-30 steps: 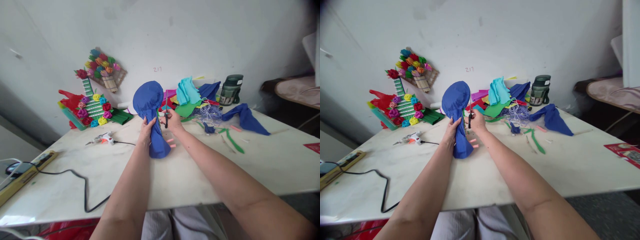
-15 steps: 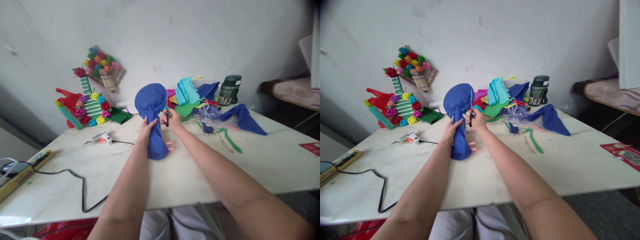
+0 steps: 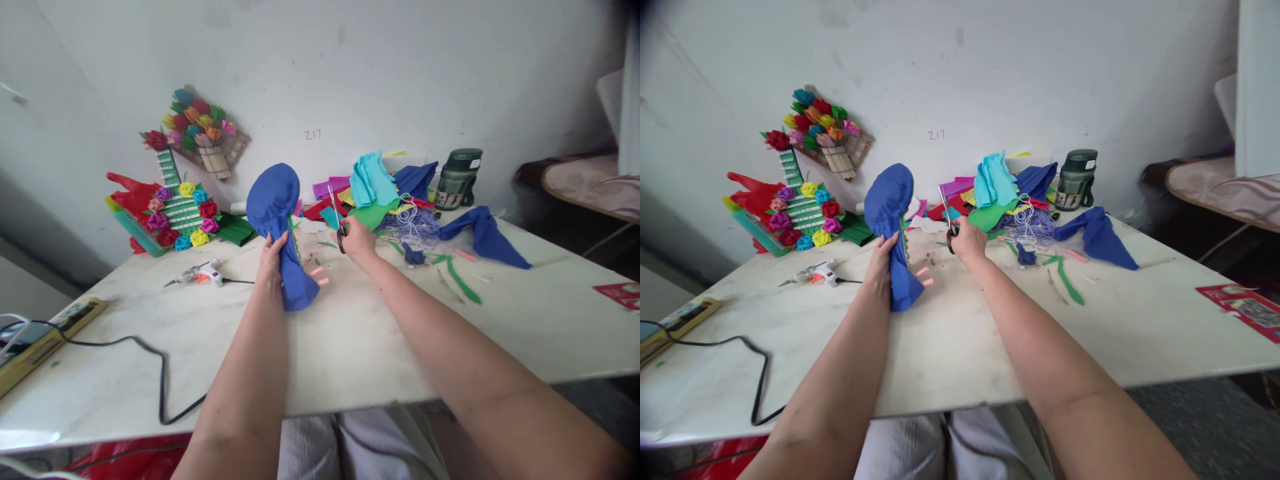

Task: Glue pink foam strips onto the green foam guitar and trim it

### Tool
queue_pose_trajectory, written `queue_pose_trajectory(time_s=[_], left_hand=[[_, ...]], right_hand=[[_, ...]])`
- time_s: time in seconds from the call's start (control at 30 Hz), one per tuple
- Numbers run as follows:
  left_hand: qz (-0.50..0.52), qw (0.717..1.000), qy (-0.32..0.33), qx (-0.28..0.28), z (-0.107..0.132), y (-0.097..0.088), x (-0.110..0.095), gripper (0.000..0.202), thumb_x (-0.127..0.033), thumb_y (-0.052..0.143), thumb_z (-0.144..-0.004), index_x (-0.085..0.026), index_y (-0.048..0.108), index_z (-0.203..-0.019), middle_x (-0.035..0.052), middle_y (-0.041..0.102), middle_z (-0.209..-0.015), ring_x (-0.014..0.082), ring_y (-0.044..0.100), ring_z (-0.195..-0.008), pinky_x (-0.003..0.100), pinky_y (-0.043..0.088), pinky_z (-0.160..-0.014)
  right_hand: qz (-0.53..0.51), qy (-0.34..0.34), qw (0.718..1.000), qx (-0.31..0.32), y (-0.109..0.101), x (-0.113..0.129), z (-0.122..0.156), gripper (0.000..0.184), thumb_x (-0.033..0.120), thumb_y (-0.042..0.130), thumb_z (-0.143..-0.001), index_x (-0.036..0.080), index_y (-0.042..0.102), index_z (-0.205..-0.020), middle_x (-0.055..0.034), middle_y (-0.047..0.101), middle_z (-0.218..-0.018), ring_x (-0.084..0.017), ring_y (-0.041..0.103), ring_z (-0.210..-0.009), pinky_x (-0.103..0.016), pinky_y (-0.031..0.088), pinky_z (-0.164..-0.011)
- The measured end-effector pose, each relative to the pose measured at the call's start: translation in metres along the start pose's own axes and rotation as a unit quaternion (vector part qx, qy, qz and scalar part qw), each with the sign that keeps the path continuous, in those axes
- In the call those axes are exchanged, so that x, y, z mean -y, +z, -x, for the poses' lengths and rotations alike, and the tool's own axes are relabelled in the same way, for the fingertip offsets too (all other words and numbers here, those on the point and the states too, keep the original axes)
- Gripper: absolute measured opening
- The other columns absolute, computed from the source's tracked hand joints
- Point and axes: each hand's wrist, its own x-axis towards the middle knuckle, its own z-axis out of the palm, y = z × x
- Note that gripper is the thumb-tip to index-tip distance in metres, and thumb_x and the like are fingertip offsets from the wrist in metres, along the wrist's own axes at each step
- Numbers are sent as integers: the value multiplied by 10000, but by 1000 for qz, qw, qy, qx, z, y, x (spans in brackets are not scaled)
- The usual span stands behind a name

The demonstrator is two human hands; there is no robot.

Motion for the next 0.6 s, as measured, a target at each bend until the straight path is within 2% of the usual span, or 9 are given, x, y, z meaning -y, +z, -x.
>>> queue_pose_trajectory(time_s=[0.13,0.2,0.33,0.4,0.5,0.57,0.6], left_hand=[[-11,999,-36,-1,4,-6,-7,375,-353,746,-679,-197,625,-998,12,669,-677,179,676,-696,309,559,-697],[-14,999,-48,1,6,-5,-7,382,-370,748,-681,-190,628,-995,13,657,-650,183,675,-687,309,562,-687],[-4,999,-44,-3,5,0,-4,391,-321,769,-657,-194,620,-996,8,666,-675,178,674,-707,299,564,-705],[3,999,-36,1,4,2,-1,410,-286,781,-636,-194,614,-1000,7,676,-700,169,671,-699,298,563,-717],[16,999,-28,16,3,5,2,464,-236,794,-592,-180,608,-1013,9,692,-735,157,666,-667,293,563,-722],[19,999,-27,31,4,6,3,493,-216,794,-573,-172,606,-1027,16,705,-769,159,671,-674,293,562,-726],[17,999,-26,39,4,7,3,497,-214,792,-571,-171,606,-1030,21,711,-788,161,674,-686,293,560,-730]], right_hand=[[151,-41,986,63,-8,-4,1,347,450,633,-757,192,691,-983,-154,709,-949,-309,645,-926,-372,451,-740],[185,-29,978,95,-11,-7,-1,347,439,671,-730,174,714,-948,-173,704,-968,-307,644,-934,-362,456,-734],[229,20,961,156,-19,-13,-7,365,334,687,-694,125,716,-993,-183,696,-988,-299,635,-950,-348,476,-727],[264,11,952,152,-21,-12,-7,342,249,649,-706,95,713,-1005,-202,686,-1005,-320,599,-1019,-360,482,-741],[278,-76,951,108,-14,-1,2,299,191,569,-762,96,718,-1003,-219,662,-1077,-334,527,-1123,-382,480,-786],[241,-191,945,110,-1,9,11,333,218,498,-828,156,694,-1090,-160,618,-1228,-293,503,-1170,-385,456,-880],[216,-258,933,128,7,13,15,373,232,465,-857,198,651,-1178,-107,558,-1335,-266,473,-1220,-392,414,-961]])
